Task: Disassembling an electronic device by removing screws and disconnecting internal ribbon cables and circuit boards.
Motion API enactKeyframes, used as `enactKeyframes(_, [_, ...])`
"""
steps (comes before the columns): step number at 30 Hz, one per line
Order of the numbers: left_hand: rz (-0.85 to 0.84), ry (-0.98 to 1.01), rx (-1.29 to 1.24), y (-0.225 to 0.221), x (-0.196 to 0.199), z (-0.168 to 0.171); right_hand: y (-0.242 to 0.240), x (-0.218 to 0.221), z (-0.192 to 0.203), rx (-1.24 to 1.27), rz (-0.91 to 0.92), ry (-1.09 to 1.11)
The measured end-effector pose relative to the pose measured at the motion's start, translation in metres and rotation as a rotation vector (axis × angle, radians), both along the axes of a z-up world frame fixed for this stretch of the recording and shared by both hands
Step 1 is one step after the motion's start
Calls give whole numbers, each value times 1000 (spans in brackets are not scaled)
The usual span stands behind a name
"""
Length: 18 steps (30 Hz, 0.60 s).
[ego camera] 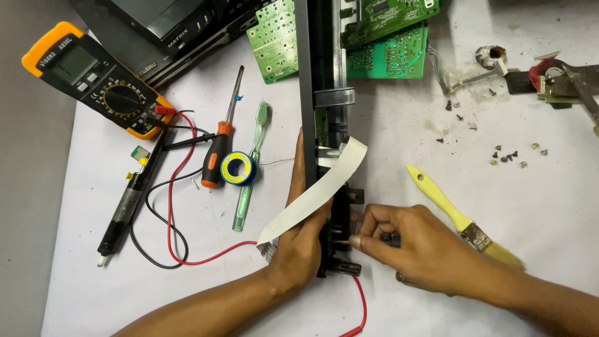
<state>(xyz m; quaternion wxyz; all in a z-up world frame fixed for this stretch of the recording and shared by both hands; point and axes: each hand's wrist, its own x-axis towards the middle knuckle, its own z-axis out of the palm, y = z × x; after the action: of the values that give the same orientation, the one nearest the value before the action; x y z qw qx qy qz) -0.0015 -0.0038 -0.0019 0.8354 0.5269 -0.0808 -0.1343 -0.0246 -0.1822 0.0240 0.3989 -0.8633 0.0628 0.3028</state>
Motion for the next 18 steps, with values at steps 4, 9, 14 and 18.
enactKeyframes(4, [40, -144, 122, 4, 3, 2, -7, -6, -8, 44, -1, 7])
enactKeyframes(9, [-20, 111, 133, 2, -2, 7, -16, 4, 7, -294, 934, -1543])
enactKeyframes(14, [-39, 56, 77, 1, 0, 1, -15, -11, -19, -36, 649, -1094])
enactKeyframes(18, [20, -293, 240, 5, 2, 1, -2, -2, -4, 6, 16, -52])
